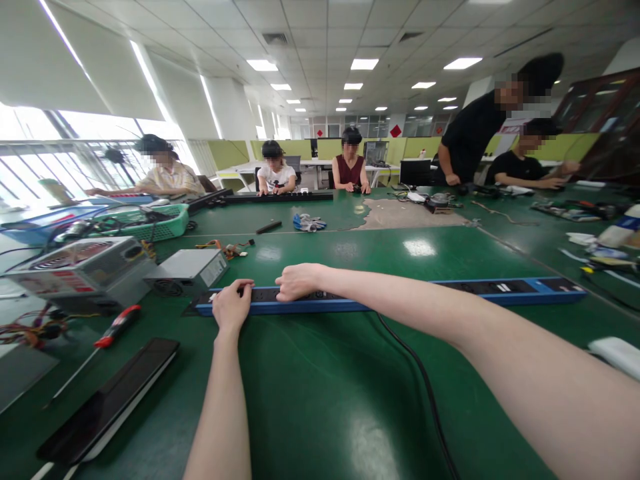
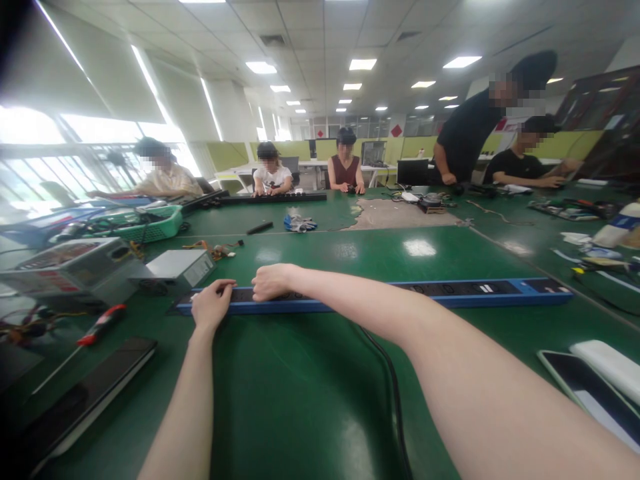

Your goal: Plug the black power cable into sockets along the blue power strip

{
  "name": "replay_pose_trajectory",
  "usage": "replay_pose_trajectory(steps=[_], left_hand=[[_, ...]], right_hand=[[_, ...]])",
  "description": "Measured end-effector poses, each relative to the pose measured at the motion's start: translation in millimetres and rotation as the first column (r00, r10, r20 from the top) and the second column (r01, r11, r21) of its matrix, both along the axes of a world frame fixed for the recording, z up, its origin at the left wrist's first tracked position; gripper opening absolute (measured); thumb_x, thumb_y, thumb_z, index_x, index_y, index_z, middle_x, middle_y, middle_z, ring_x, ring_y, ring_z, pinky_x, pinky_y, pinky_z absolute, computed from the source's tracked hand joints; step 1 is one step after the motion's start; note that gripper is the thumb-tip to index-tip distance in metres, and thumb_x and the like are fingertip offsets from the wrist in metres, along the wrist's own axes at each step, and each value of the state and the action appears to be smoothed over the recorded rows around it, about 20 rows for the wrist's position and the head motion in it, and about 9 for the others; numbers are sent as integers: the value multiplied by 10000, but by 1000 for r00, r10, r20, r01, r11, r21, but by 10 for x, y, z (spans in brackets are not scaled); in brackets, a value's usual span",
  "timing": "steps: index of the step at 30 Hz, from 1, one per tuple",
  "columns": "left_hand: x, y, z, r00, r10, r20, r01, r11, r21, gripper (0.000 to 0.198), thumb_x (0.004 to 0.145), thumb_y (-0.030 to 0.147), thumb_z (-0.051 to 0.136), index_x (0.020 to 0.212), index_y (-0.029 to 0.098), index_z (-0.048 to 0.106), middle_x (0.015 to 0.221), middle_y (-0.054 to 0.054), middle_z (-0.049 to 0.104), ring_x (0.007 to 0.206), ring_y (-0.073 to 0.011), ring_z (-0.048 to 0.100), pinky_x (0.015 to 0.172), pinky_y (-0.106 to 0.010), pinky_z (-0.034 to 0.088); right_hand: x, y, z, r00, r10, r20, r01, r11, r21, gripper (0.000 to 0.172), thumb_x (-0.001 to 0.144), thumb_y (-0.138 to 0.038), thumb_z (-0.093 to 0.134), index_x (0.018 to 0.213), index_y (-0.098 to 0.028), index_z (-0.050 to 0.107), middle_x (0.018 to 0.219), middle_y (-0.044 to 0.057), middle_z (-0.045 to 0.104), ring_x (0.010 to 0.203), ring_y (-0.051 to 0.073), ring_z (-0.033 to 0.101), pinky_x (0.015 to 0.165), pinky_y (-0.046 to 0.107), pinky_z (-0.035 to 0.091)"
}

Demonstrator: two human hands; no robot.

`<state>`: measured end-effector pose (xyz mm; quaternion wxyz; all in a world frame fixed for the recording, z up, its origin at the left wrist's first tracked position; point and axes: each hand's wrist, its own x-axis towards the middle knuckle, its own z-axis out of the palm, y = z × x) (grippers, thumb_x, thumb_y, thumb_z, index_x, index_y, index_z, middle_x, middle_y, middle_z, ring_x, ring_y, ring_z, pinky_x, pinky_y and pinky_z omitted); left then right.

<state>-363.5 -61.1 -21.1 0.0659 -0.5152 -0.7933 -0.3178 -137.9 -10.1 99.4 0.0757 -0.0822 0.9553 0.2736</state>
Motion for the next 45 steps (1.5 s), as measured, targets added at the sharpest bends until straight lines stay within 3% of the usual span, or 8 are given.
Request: replay_pose_trajectory(steps=[7,14,21,25,29,33,38,45], left_hand=[[4,-4,16,1000,-1,8,1,1000,-16,334,951,428,479,1112,299,742,1036,-82,746,972,-284,644,892,-391,408],[6,-1,21,1000,-16,15,16,1000,-9,331,950,435,482,1098,305,748,1019,-59,750,969,-273,647,877,-374,425],[42,-20,60,1000,-20,-12,20,1000,-7,324,951,431,488,1097,290,741,997,-62,738,947,-263,647,857,-362,439],[361,32,202,992,-86,-88,88,996,26,309,956,392,492,1112,265,726,986,-71,724,978,-262,640,882,-359,441],[964,101,359,953,-266,-147,276,959,56,278,976,330,468,1103,255,704,1041,-57,725,1018,-241,633,913,-342,439],[1567,113,358,868,-467,-169,477,879,19,268,995,300,447,1104,254,687,1125,-57,719,1084,-220,620,957,-322,425],[1862,90,265,860,-493,-135,485,870,-90,283,1010,314,421,1095,259,685,1065,-52,732,969,-200,650,848,-300,440],[1869,81,295,875,-466,-133,442,880,-174,297,1007,317,414,1061,274,702,966,-39,755,876,-205,673,812,-302,429]], right_hand=[[-28,147,346,999,-12,-44,17,993,118,206,966,-119,490,985,-193,682,953,84,722,877,171,682,627,284,389],[524,37,771,970,-206,-126,212,977,34,156,965,-162,510,1054,-195,634,991,93,693,871,181,664,631,266,384],[1256,-242,822,733,-635,-243,572,769,-284,302,986,-399,511,1195,-181,517,957,95,705,800,211,658,672,271,394],[1524,-265,579,592,-751,-292,551,642,-533,286,926,-419,585,1121,-213,546,865,36,698,721,183,623,625,251,344],[1611,-267,74,421,-872,-252,411,431,-803,189,883,-360,619,1000,-219,573,805,-10,682,699,138,596,625,222,344],[1552,-279,-381,236,-953,-193,320,264,-910,123,874,-323,600,907,-205,581,791,-10,677,694,123,579,640,215,351],[1442,-302,-620,93,-979,-180,348,202,-916,155,893,-370,567,937,-223,588,840,2,685,741,138,596,665,223,348],[1273,-417,-631,78,-970,-228,553,233,-800,190,972,-405,454,1058,-268,554,895,29,705,799,205,652,690,274,348]])
